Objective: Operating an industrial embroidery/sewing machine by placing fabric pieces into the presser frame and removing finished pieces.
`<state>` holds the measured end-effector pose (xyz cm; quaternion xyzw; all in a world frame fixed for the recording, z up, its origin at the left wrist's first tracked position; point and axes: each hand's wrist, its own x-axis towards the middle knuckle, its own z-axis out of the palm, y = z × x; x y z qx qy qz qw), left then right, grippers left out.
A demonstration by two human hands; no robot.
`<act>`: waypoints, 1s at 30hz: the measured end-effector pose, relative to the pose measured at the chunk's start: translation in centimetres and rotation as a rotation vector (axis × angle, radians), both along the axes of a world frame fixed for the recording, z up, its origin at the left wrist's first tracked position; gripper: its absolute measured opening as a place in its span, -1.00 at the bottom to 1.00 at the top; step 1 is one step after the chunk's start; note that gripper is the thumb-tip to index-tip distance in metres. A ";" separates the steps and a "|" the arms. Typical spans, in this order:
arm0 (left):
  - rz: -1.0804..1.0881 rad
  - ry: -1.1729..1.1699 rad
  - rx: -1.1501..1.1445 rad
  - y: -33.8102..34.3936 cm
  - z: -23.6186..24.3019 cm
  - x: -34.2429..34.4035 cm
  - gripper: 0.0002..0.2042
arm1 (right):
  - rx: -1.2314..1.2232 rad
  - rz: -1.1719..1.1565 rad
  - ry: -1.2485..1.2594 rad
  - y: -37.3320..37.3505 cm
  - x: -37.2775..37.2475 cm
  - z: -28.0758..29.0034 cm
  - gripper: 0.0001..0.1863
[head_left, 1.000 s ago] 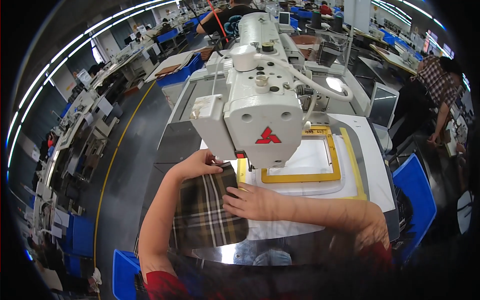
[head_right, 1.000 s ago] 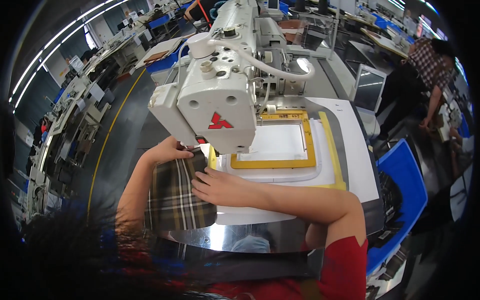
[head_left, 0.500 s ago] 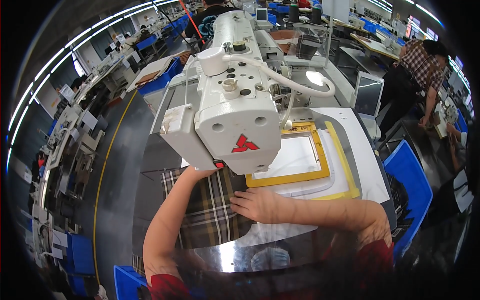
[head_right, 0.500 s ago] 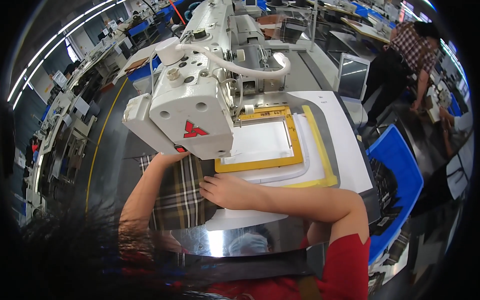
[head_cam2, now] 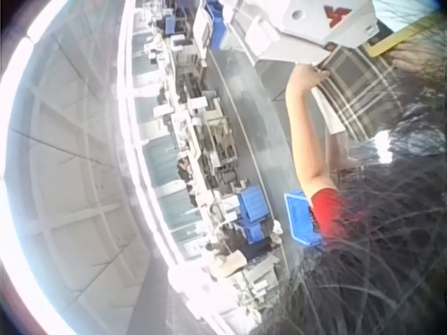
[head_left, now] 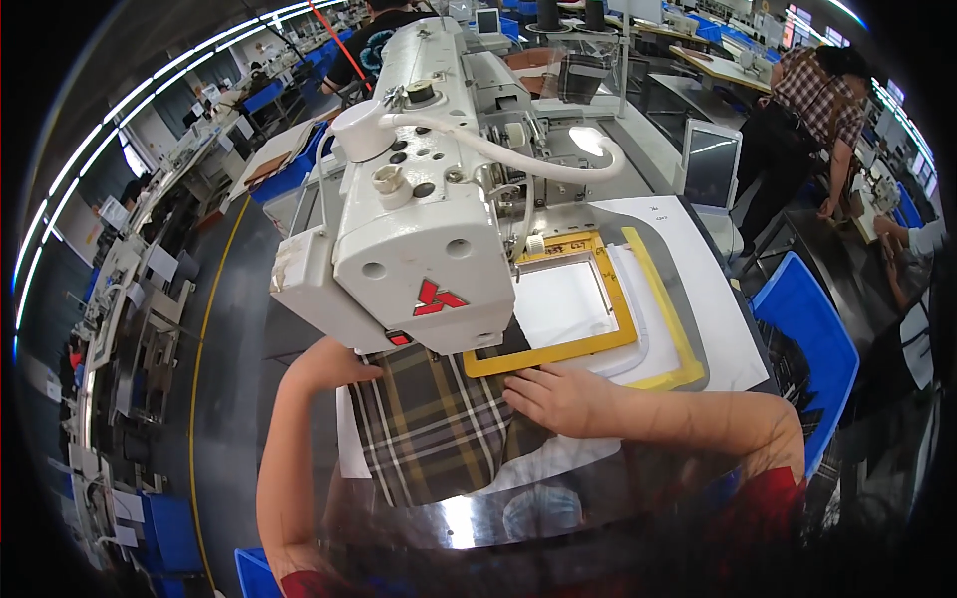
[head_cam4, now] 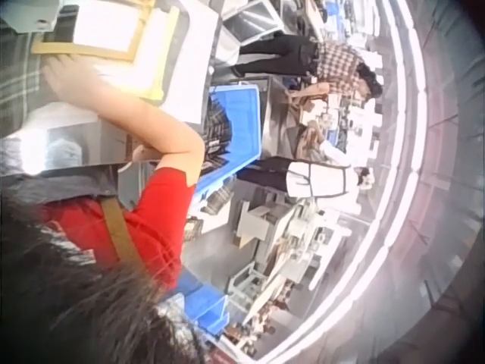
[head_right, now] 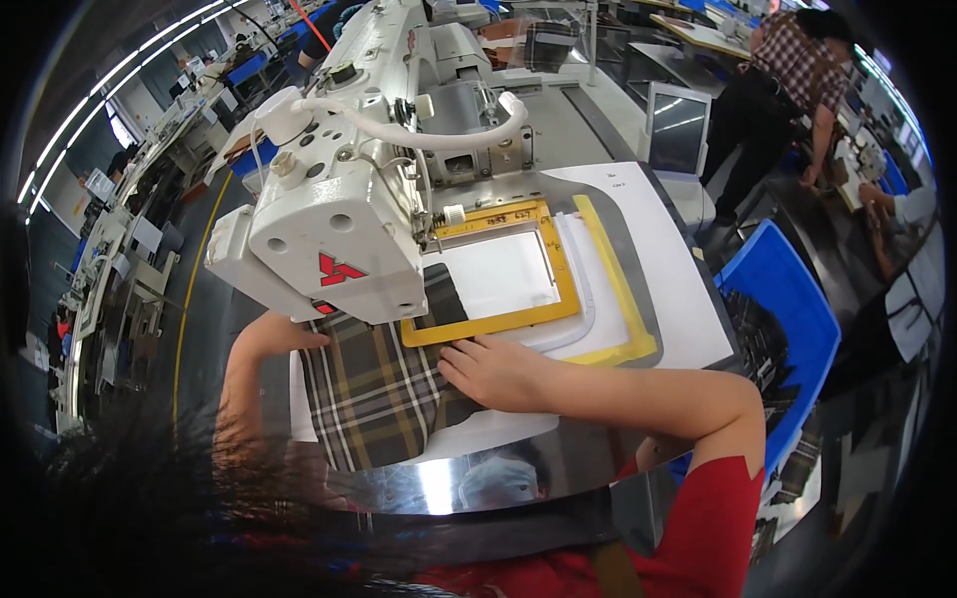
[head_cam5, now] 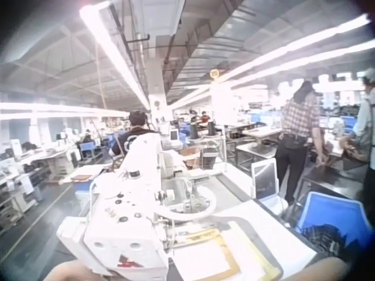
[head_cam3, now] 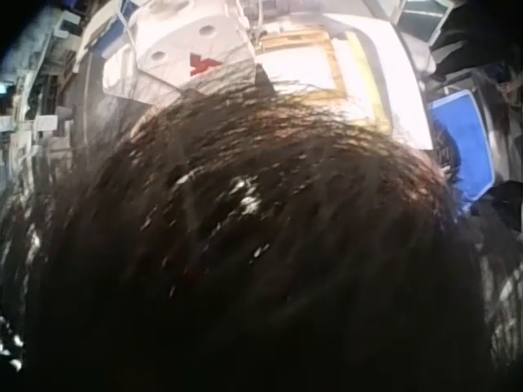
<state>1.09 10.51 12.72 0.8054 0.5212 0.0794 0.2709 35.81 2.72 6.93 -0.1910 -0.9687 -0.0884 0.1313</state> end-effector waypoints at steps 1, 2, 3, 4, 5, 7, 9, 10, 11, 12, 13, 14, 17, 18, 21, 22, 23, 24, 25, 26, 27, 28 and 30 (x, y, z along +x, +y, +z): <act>0.047 -0.029 -0.024 -0.3 -0.1 -0.5 -0.50 | 0.033 0.006 0.028 0.0 0.7 0.3 -0.59; 0.038 -0.032 -0.027 -0.3 -0.7 -0.2 -0.50 | 0.030 -0.002 0.025 -0.2 1.6 0.5 -0.59; 0.108 -0.099 0.029 0.0 -1.5 0.6 -0.54 | -0.013 -0.047 -0.001 -0.4 2.5 0.7 -0.60; 0.178 -0.165 0.088 0.3 -2.1 1.4 -0.57 | -0.052 -0.093 -0.023 -0.7 3.6 0.9 -0.62; 0.173 -0.168 0.092 1.0 -4.2 1.6 -0.57 | -0.047 -0.097 -0.025 -0.8 4.5 1.0 -0.62; 0.171 -0.263 0.603 2.5 -9.0 1.3 -0.68 | 0.013 -0.222 0.020 -0.8 6.2 1.2 -0.66; 0.162 -0.299 0.596 3.5 -9.9 3.7 -0.68 | 0.023 -0.317 0.014 -1.3 8.6 0.8 -0.69; 0.161 -0.320 0.593 3.7 -10.4 4.5 -0.68 | -0.046 -0.341 0.106 -1.6 9.5 0.6 -0.68; 0.161 -0.339 0.591 4.0 -10.6 5.0 -0.68 | -0.113 -0.361 0.202 -1.9 10.2 0.5 -0.67; 0.164 -0.356 0.589 4.1 -10.8 5.2 -0.68 | -0.193 -0.371 0.279 -2.1 10.7 0.5 -0.67; 0.169 -0.363 0.591 3.7 -11.1 5.4 -0.68 | -0.185 -0.374 0.282 -1.8 11.1 0.7 -0.67; 0.169 -0.376 0.586 3.4 -11.4 4.7 -0.69 | -0.319 -0.487 0.349 -1.5 11.7 0.8 -0.70; 0.168 -0.406 0.576 4.1 -12.0 4.8 -0.69 | -0.489 -0.752 0.630 2.0 12.7 0.2 -0.87; 0.173 -0.413 0.575 3.9 -12.1 5.1 -0.69 | -0.455 -0.761 0.727 4.1 12.8 -0.5 -0.89; 0.195 -0.427 0.577 3.6 -12.4 6.0 -0.69 | -0.436 -0.653 0.826 9.0 12.1 -1.2 -0.86; 0.205 -0.431 0.575 3.7 -12.6 6.1 -0.69 | -0.466 -0.636 0.778 10.1 11.9 -1.1 -0.85; 0.214 -0.435 0.572 3.5 -12.8 5.4 -0.69 | -0.497 -0.621 0.729 10.6 11.8 -1.2 -0.83; 0.223 -0.440 0.568 3.5 -13.2 5.3 -0.69 | -0.495 -0.622 0.731 10.7 11.9 -1.3 -0.83; 0.238 -0.442 0.564 3.4 -13.2 4.9 -0.69 | -0.597 -0.642 0.733 10.6 11.7 -1.2 -0.83; 0.253 -0.445 0.559 4.0 -13.2 4.7 -0.69 | -0.700 -0.662 0.733 10.7 11.5 -1.1 -0.82; 0.267 -0.447 0.552 3.5 -13.6 4.6 -0.69 | -0.703 -0.658 0.733 11.0 11.4 -1.5 -0.82; 0.278 -0.453 0.542 3.2 -13.9 4.3 -0.69 | -0.676 -0.642 0.765 11.2 11.4 -1.8 -0.85; 0.300 -0.463 0.518 3.8 -14.4 3.8 -0.70 | -0.656 -0.629 0.794 11.8 11.5 -2.5 -0.88</act>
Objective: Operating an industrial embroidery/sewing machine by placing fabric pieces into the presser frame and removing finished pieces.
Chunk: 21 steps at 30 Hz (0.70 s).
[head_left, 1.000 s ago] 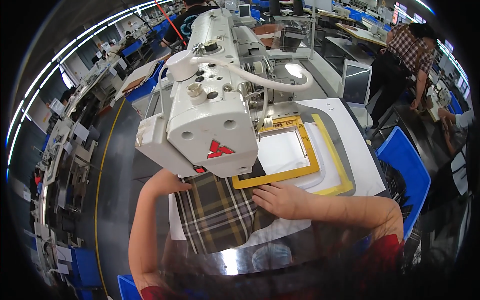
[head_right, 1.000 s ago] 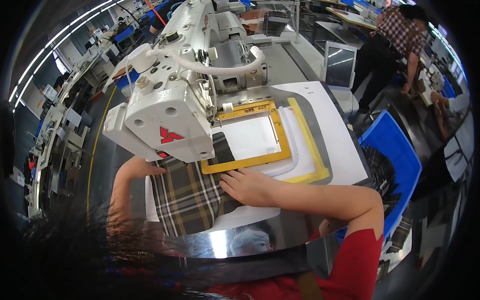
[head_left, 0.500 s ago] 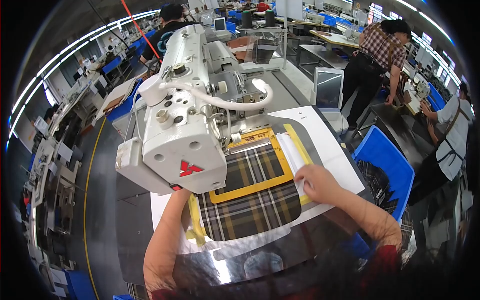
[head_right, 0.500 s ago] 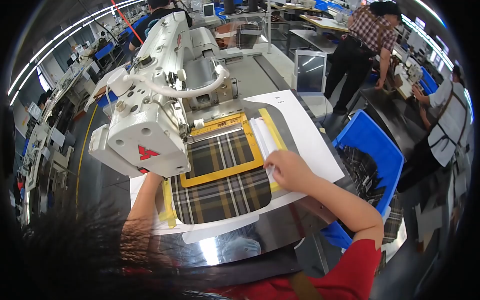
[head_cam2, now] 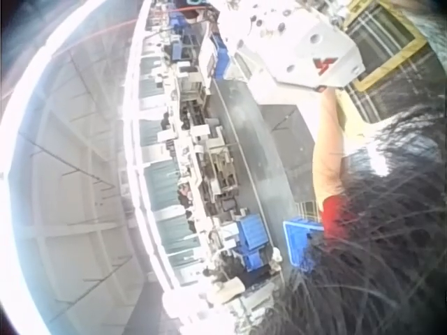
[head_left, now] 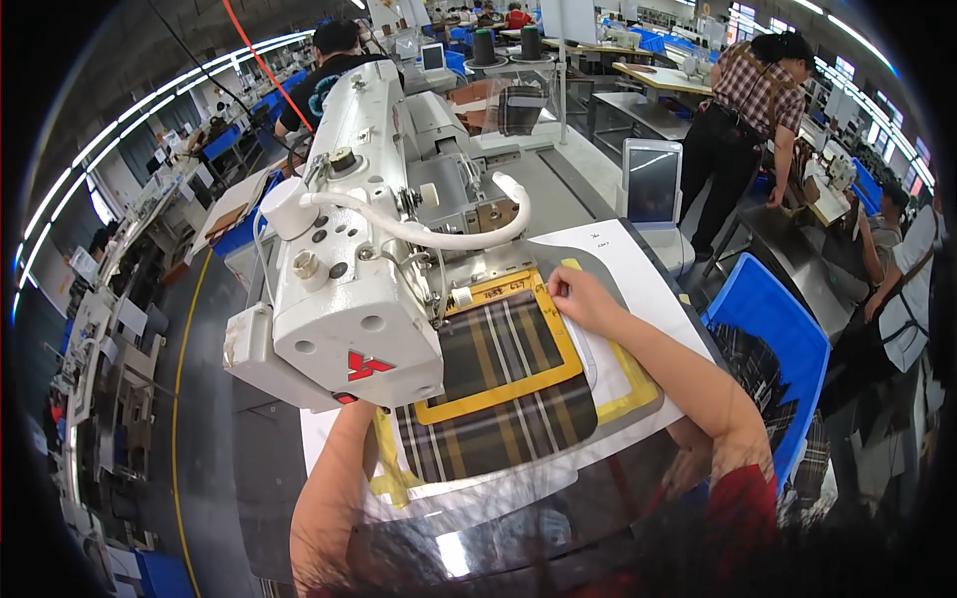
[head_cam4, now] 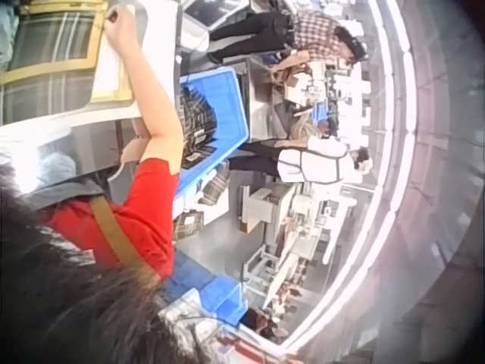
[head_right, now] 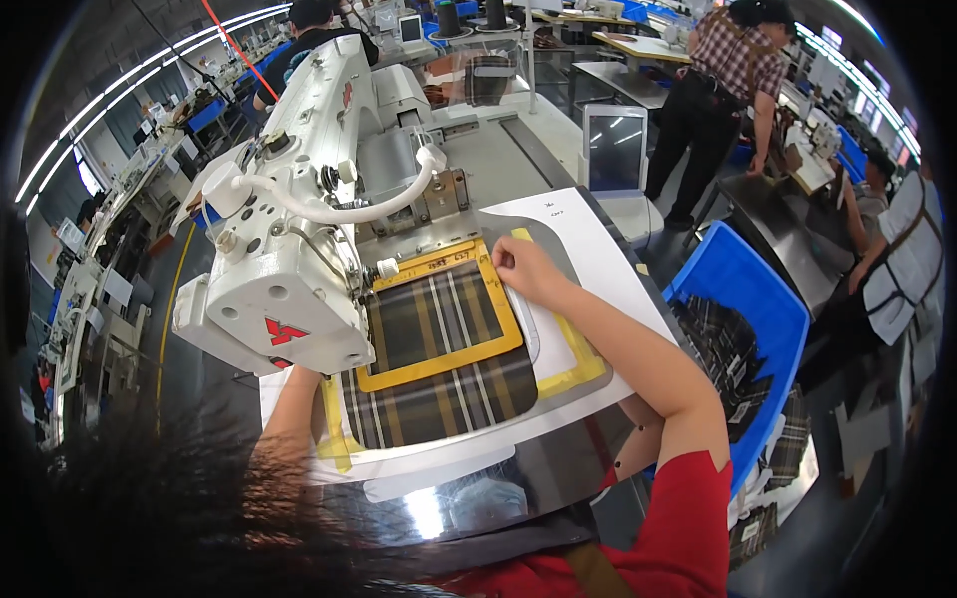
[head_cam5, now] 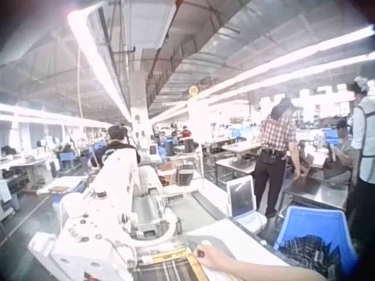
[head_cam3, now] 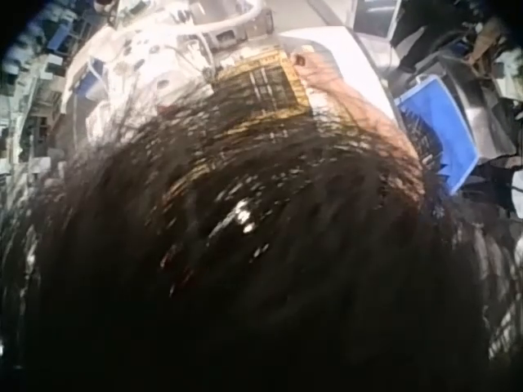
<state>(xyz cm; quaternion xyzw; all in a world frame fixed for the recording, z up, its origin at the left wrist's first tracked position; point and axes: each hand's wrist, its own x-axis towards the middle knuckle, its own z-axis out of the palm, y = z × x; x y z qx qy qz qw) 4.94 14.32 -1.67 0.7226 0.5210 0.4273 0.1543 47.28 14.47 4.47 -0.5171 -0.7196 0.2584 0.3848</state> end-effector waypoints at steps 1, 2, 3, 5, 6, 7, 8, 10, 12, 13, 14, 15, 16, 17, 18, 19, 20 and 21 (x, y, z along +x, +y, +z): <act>0.016 -0.004 -0.017 0.7 0.3 0.3 -0.70 | 0.039 -0.063 0.030 0.9 -0.7 0.1 -0.89; 0.025 -0.013 -0.035 1.2 0.4 0.6 -0.70 | 0.077 -0.134 0.056 1.7 -0.8 0.2 -0.90; 0.034 -0.020 -0.052 1.7 0.4 0.9 -0.70 | 0.066 -0.133 0.055 2.5 -0.9 0.4 -0.90; 0.061 -0.028 -0.083 2.3 0.6 1.4 -0.70 | 0.102 -0.230 -0.001 4.1 -1.2 0.6 -0.91; 0.074 -0.033 -0.096 2.6 0.7 1.6 -0.70 | 0.095 -0.225 0.002 4.5 -1.3 0.6 -0.91; 0.085 -0.037 -0.112 2.9 0.5 1.8 -0.70 | 0.083 -0.244 -0.007 4.5 -1.3 0.5 -0.90; 0.095 -0.042 -0.126 3.0 0.5 1.9 -0.70 | 0.073 -0.264 -0.016 4.6 -1.3 0.4 -0.90; 0.115 -0.052 -0.150 3.1 0.4 2.1 -0.70 | 0.095 -0.264 0.021 4.7 -1.1 0.3 -0.88; 0.127 -0.067 -0.171 2.3 -0.1 2.0 -0.70 | 0.103 -0.286 0.077 4.4 -0.9 0.5 -0.85; 0.143 -0.071 -0.177 1.9 -0.1 1.6 -0.70 | 0.102 -0.278 0.083 3.9 -1.3 0.7 -0.85; 0.161 -0.075 -0.181 1.6 0.0 1.2 -0.70 | 0.131 -0.290 0.142 3.1 -1.8 0.7 -0.84; 0.182 -0.080 -0.182 1.0 0.1 0.7 -0.70 | 0.161 -0.298 0.203 2.1 -2.3 0.8 -0.83; 0.193 -0.089 -0.192 0.5 0.0 0.4 -0.70 | 0.159 -0.276 0.195 0.1 -2.6 1.3 -0.83; 0.128 0.020 -0.185 -2.2 2.7 2.2 -0.76 | 0.149 -0.283 0.180 -2.6 -1.5 1.5 -0.83; 0.019 0.112 -0.186 -5.3 5.5 5.5 -0.80 | 0.157 -0.293 0.111 -6.0 0.9 0.7 -0.84; -0.015 0.200 -0.165 -8.5 7.3 4.9 -0.82 | 0.182 -0.232 0.081 -8.4 0.5 0.8 -0.85; -0.052 0.283 -0.142 -11.2 8.3 4.4 -0.84 | 0.245 -0.103 -0.032 -10.6 0.6 0.9 -0.86; -0.199 0.327 -0.063 -13.3 8.8 4.0 -0.81 | 0.308 0.025 -0.144 -12.5 0.6 1.1 -0.86</act>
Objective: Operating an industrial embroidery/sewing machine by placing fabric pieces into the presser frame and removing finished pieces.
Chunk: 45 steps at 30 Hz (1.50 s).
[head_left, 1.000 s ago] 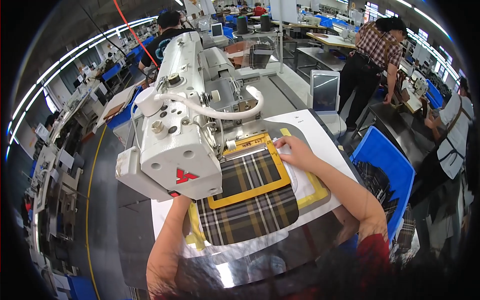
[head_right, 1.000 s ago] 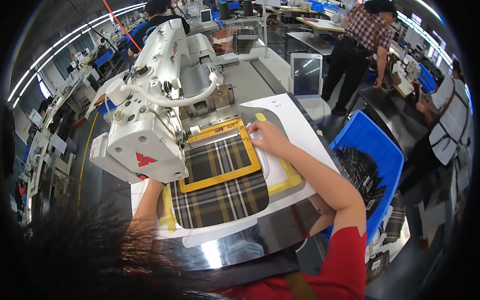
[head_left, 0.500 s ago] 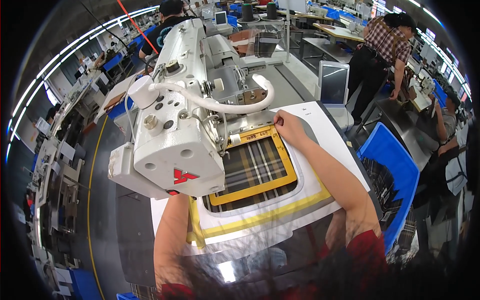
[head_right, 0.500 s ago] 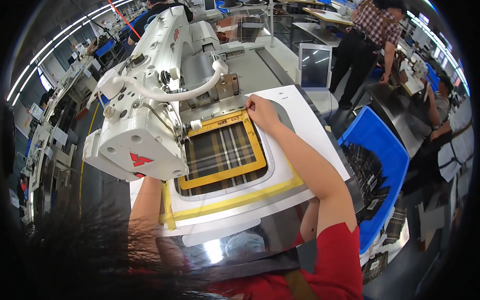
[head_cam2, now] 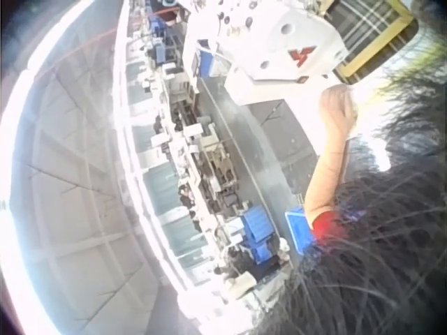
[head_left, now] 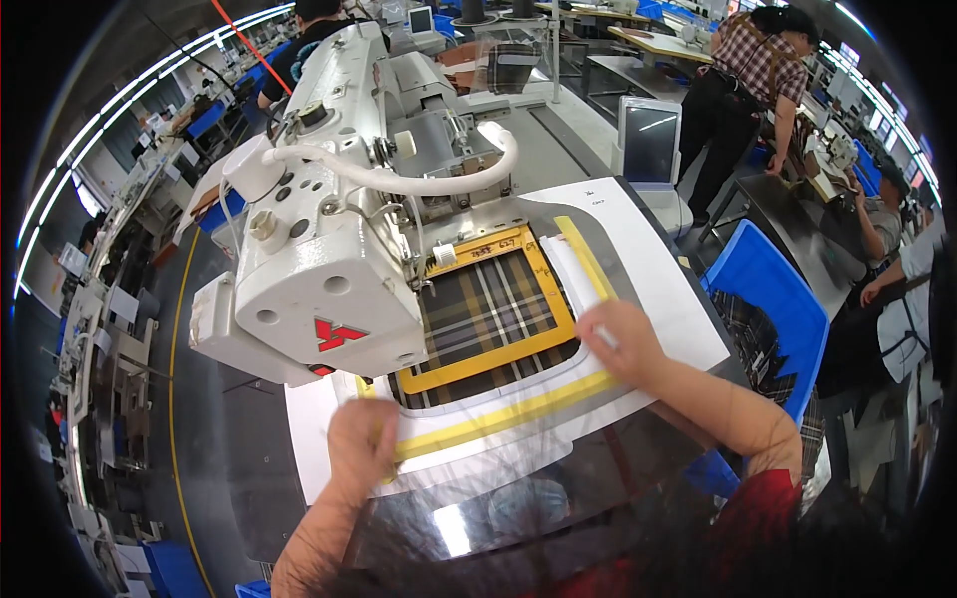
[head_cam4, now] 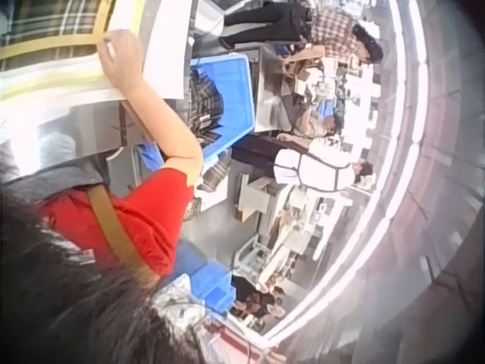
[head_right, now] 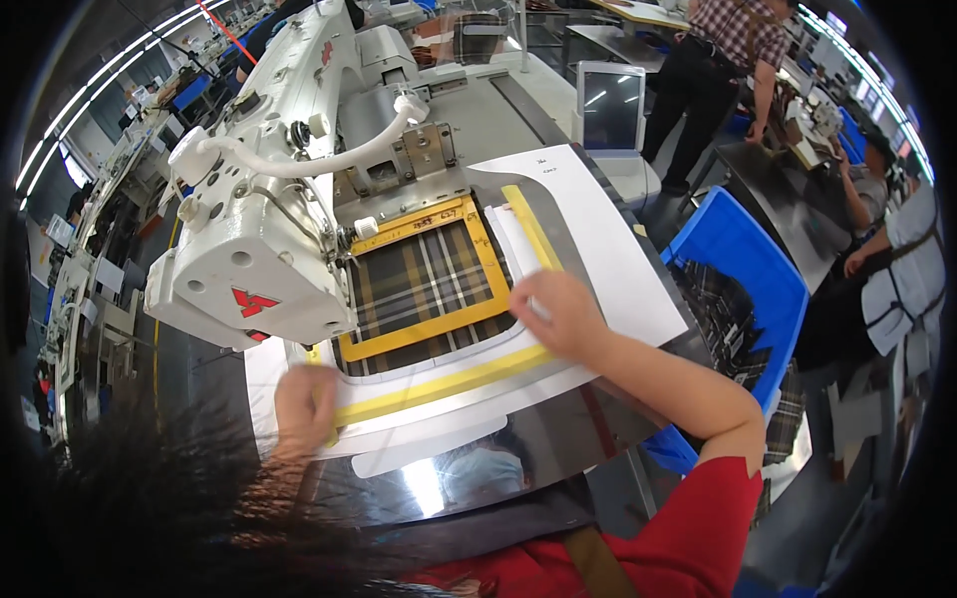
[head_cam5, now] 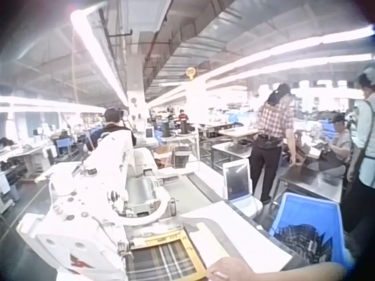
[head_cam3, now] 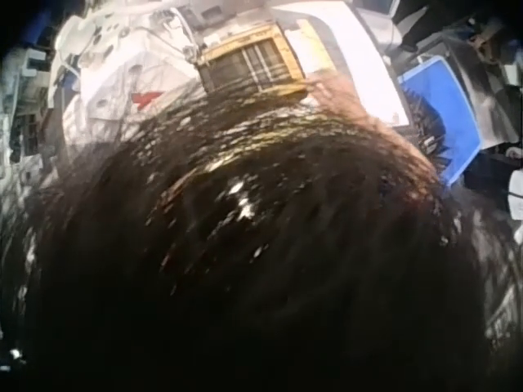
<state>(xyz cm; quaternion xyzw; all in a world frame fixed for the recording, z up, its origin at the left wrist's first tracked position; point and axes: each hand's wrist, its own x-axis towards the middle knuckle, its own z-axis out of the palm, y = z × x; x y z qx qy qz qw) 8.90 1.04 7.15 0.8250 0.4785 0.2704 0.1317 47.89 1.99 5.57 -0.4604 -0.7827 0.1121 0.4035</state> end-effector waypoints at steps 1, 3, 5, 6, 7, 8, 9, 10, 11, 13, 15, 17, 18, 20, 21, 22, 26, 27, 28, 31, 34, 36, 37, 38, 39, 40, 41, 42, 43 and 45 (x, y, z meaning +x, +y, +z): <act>-0.156 0.033 0.055 -1.4 0.5 -0.1 -0.77 | 0.001 0.005 0.001 -1.3 -0.7 0.4 -0.86; -0.180 0.114 0.092 -2.4 1.7 2.2 -0.71 | 0.145 0.136 -0.253 -2.6 -2.3 1.1 -0.87; -0.220 0.275 0.099 -2.2 1.9 3.3 -0.54 | 0.180 0.113 -0.299 -2.7 -2.6 1.1 -0.86; -0.224 0.273 0.103 -2.1 1.7 3.5 -0.54 | 0.209 0.097 -0.342 -2.8 -2.7 1.1 -0.85; -0.237 0.268 0.106 -2.0 1.6 3.5 -0.55 | 0.214 0.101 -0.340 -2.8 -2.7 1.1 -0.85; -0.250 0.263 0.109 -1.9 1.6 3.6 -0.56 | 0.216 0.094 -0.374 -2.8 -2.7 1.1 -0.85; -0.245 0.264 0.111 -1.9 1.7 3.6 -0.56 | 0.217 0.086 -0.408 -2.8 -2.7 1.2 -0.84; -0.244 0.279 0.120 -2.0 1.8 3.7 -0.56 | 0.218 0.089 -0.407 -2.8 -2.8 1.2 -0.84; -0.244 0.294 0.128 -2.0 1.8 3.7 -0.56 | 0.237 0.087 -0.418 -2.8 -2.8 1.2 -0.83; -0.244 0.276 0.111 -2.0 1.9 3.6 -0.57 | 0.256 0.093 -0.426 -2.7 -2.9 1.1 -0.82; -0.239 0.259 0.093 -1.8 1.9 3.5 -0.58 | 0.250 0.097 -0.449 -2.6 -2.9 1.1 -0.81; -0.265 0.217 0.089 -1.7 1.8 3.5 -0.60 | 0.255 0.095 -0.469 -2.9 -3.0 1.3 -0.80; -0.254 0.221 0.085 -1.8 1.8 3.4 -0.60 | 0.259 0.081 -0.494 -3.0 -3.1 1.4 -0.80; -0.277 0.206 0.104 -1.8 1.7 3.3 -0.62 | 0.265 0.092 -0.498 -3.0 -3.2 1.4 -0.80; -0.271 0.211 0.102 -1.9 1.8 3.0 -0.62 | 0.272 0.094 -0.509 -2.9 -3.4 1.3 -0.80; -0.271 0.207 0.103 -1.9 1.7 3.0 -0.62 | 0.272 0.094 -0.510 -3.0 -3.4 1.4 -0.80; -0.282 0.201 0.102 -1.7 1.5 3.0 -0.61 | 0.309 0.074 -0.500 -3.2 -3.5 1.3 -0.81; -0.306 0.198 0.104 -1.6 1.4 3.1 -0.61 | 0.318 0.068 -0.502 -3.3 -3.4 1.1 -0.82; -0.304 0.191 0.092 -1.5 1.4 3.5 -0.62 | 0.307 0.023 -0.519 -3.5 -3.0 1.0 -0.82; -0.332 0.172 0.099 -1.4 1.0 3.9 -0.64 | 0.298 0.071 -0.426 -3.0 -2.4 -0.4 -0.83; -0.307 0.150 0.195 -1.9 0.6 2.6 -0.62 | 0.254 0.132 -0.365 -1.8 -2.1 0.2 -0.81; -0.305 0.145 0.137 -2.1 -0.9 1.0 -0.64 | 0.064 -0.044 -0.282 -2.2 -0.3 3.2 -0.86; -0.265 0.138 0.077 -1.7 -1.6 1.2 -0.64 | 0.189 -0.224 -0.170 -2.8 2.7 3.4 -0.86; -0.292 0.136 0.083 -1.1 -2.0 1.1 -0.64 | 0.324 -0.375 -0.044 -3.0 5.6 3.2 -0.85; -0.322 0.178 0.141 -0.5 -2.3 0.9 -0.64 | 0.234 -0.562 0.029 -3.5 8.5 3.6 -0.82; -0.349 0.220 0.201 0.0 -2.5 1.0 -0.61 | 0.143 -0.744 0.104 -4.2 11.6 3.9 -0.79; -0.359 0.223 0.197 -0.1 -1.5 1.8 -0.66 | 0.154 -0.869 0.062 -5.0 15.5 2.7 -0.75; -0.370 0.227 0.203 -0.1 -1.2 2.0 -0.66 | -0.048 -1.004 0.070 -5.7 19.2 0.9 -0.75; -0.359 0.231 0.211 -0.2 -1.2 2.0 -0.68 | -0.206 -1.070 -0.042 -7.0 22.9 -1.8 -0.73; -0.363 0.224 0.222 -0.1 -1.3 2.5 -0.69 | -0.694 -0.931 -0.230 -10.8 30.2 -8.7 -0.55</act>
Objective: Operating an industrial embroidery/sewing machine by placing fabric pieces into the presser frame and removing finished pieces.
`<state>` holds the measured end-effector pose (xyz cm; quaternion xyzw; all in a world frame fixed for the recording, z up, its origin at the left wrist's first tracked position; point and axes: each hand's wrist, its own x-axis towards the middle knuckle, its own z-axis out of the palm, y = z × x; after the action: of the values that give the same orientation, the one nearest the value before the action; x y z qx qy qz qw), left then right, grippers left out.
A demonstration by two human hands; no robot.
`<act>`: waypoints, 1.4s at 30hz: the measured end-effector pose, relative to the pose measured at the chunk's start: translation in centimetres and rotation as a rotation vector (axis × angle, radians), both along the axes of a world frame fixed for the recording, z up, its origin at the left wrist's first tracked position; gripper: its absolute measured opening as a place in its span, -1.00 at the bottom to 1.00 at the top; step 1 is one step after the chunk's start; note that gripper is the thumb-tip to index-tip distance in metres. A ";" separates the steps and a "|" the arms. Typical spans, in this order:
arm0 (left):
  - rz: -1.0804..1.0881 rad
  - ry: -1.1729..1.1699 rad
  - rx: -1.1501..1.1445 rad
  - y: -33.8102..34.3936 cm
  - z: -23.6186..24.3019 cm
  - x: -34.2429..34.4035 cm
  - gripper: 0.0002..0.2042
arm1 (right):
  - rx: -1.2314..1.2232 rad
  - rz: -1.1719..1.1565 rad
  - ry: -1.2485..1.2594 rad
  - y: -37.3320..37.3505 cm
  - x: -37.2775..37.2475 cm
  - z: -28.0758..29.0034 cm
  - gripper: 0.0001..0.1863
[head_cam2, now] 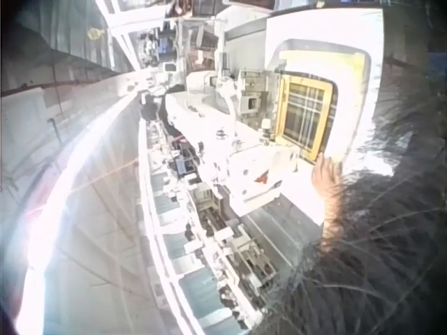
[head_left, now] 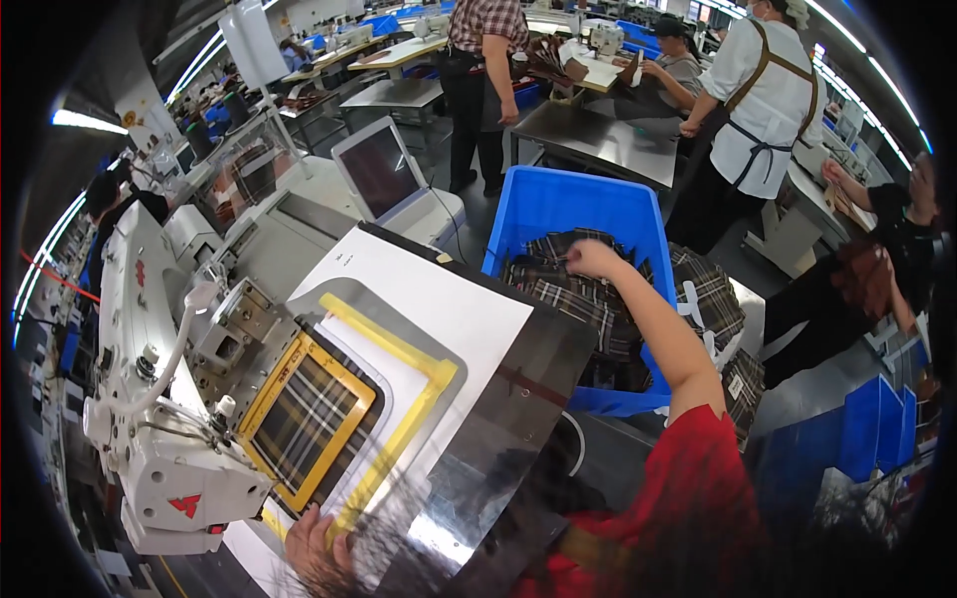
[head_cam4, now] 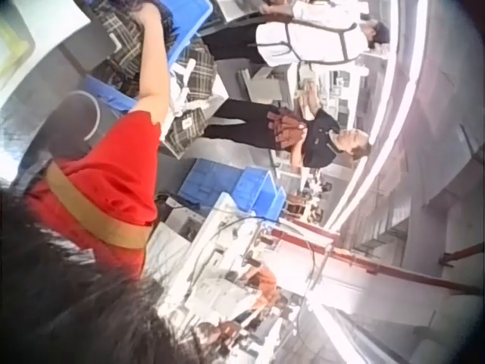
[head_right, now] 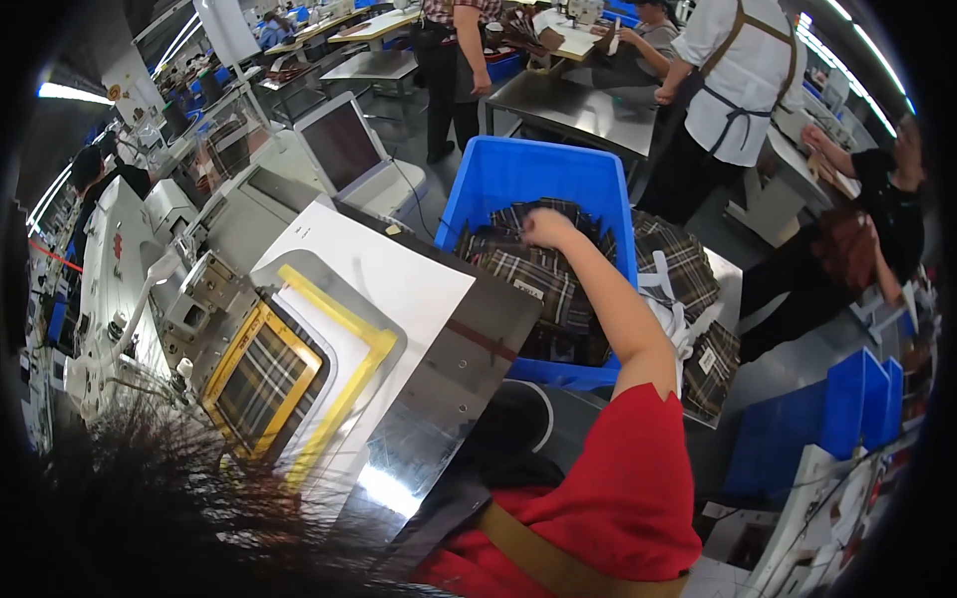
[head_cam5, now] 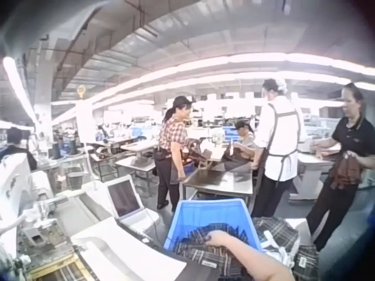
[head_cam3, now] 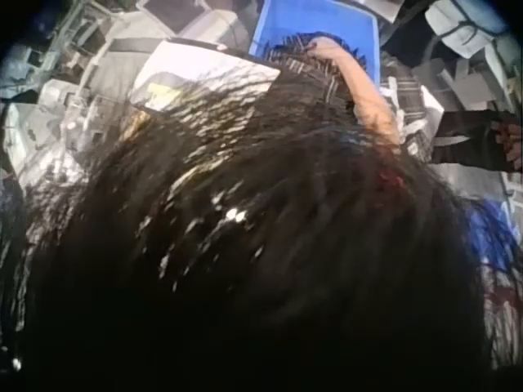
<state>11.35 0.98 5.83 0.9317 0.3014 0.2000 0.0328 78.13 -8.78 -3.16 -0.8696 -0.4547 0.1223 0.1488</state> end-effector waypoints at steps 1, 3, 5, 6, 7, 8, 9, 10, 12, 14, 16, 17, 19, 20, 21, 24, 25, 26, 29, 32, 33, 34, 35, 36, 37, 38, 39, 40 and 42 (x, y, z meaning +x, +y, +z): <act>-0.004 -0.022 -0.007 0.1 -0.1 0.2 -0.69 | -0.193 0.025 0.097 -1.6 1.8 -2.5 -0.36; 0.008 -0.032 -0.011 0.1 -0.1 0.1 -0.70 | -0.293 -0.027 0.327 -3.3 2.1 -6.3 -0.09; 0.021 -0.008 0.011 0.1 0.2 -0.1 -0.69 | -0.118 -0.087 0.409 -4.1 1.6 -7.0 -0.08; 0.022 -0.005 0.014 0.1 0.2 -0.1 -0.69 | -0.115 -0.086 0.412 -4.1 1.8 -7.1 -0.08; 0.026 0.007 0.001 0.1 0.4 -0.4 -0.69 | -0.098 -0.092 0.216 -3.6 1.1 -6.6 -0.15; 0.025 0.015 -0.014 0.1 0.6 -0.5 -0.70 | -0.082 -0.105 0.016 -3.5 0.6 -6.0 -0.21; 0.026 0.020 -0.012 0.0 0.9 -0.5 -0.70 | -0.080 -0.104 0.021 -3.1 0.2 -5.5 -0.21; 0.030 0.011 -0.020 -0.3 1.4 0.0 -0.70 | -0.150 -0.071 0.106 -3.3 0.4 -5.1 -0.27; 0.030 -0.002 -0.030 -0.5 1.6 0.3 -0.71 | -0.296 0.006 0.195 -3.6 0.3 -5.4 -0.37; 0.028 -0.013 -0.039 -0.6 1.4 0.3 -0.71 | -0.334 -0.003 0.219 -3.9 -0.4 -5.9 -0.37; 0.017 -0.022 -0.043 -0.5 1.3 0.1 -0.71 | -0.358 -0.023 0.304 -4.0 -0.3 -6.1 -0.40; 0.006 -0.029 -0.049 -0.5 1.3 0.1 -0.70 | -0.356 -0.022 0.299 -4.3 -0.2 -6.2 -0.40; -0.006 -0.041 -0.040 -0.6 1.3 0.1 -0.70 | -0.287 -0.051 0.434 -4.7 -0.1 -6.3 -0.38; -0.021 -0.049 -0.033 -0.6 1.4 0.1 -0.69 | -0.284 -0.049 0.429 -4.8 -0.1 -6.4 -0.38; -0.019 -0.054 -0.030 -0.6 1.5 0.1 -0.69 | -0.262 -0.059 0.422 -4.9 -0.1 -6.6 -0.40; -0.022 -0.015 -0.033 -0.7 1.8 -0.1 -0.69 | -0.285 -0.074 0.400 -5.0 0.1 -6.7 -0.37; -0.027 -0.017 -0.050 -0.5 1.5 -0.1 -0.70 | -0.334 -0.079 0.389 -5.1 0.2 -6.7 -0.32; -0.033 -0.020 -0.067 -0.4 1.4 -0.2 -0.70 | -0.332 -0.079 0.386 -5.3 0.3 -6.8 -0.32; -0.019 -0.021 -0.073 -0.6 1.5 0.1 -0.69 | -0.230 -0.076 0.364 -5.6 -0.2 -6.6 -0.43; -0.002 0.003 -0.077 -0.1 0.6 -0.4 -0.68 | -0.115 -0.051 0.065 -5.0 -1.8 -5.3 -0.68; 0.004 0.002 -0.075 -0.1 0.6 -0.5 -0.68 | -0.113 -0.045 0.064 -4.5 -2.6 -4.7 -0.68; 0.007 0.007 -0.080 -0.2 0.9 -0.4 -0.68 | -0.021 -0.082 -0.062 -4.6 -3.0 -4.2 -0.73; 0.014 0.014 -0.087 -0.2 1.0 -0.3 -0.68 | 0.071 -0.114 -0.184 -4.3 -3.8 -3.4 -0.77; 0.018 0.010 -0.087 -0.3 1.0 -0.1 -0.68 | 0.071 -0.152 -0.209 -4.0 -4.1 -2.2 -0.79; 0.020 0.001 -0.081 -0.5 1.0 0.0 -0.67 | 0.074 -0.145 -0.214 -3.8 -4.7 -0.3 -0.79; 0.020 -0.011 -0.075 -0.7 1.0 0.2 -0.66 | 0.196 -0.154 -0.249 -3.7 -5.2 1.6 -0.79; 0.022 -0.022 -0.070 -1.0 1.1 0.3 -0.64 | 0.318 -0.160 -0.282 -3.6 -6.0 3.7 -0.79; 0.029 -0.030 -0.063 -1.3 1.1 0.2 -0.61 | 0.342 -0.106 -0.326 -3.3 -7.2 6.3 -0.79; 0.070 -0.022 -0.066 -1.5 0.9 0.2 -0.58 | 0.395 0.032 -0.408 -1.7 -10.3 10.5 -0.81</act>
<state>11.52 -0.53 6.75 0.9167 0.3401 0.2011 0.0596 67.86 -10.52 7.39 -0.8232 -0.5037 -0.1437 0.2189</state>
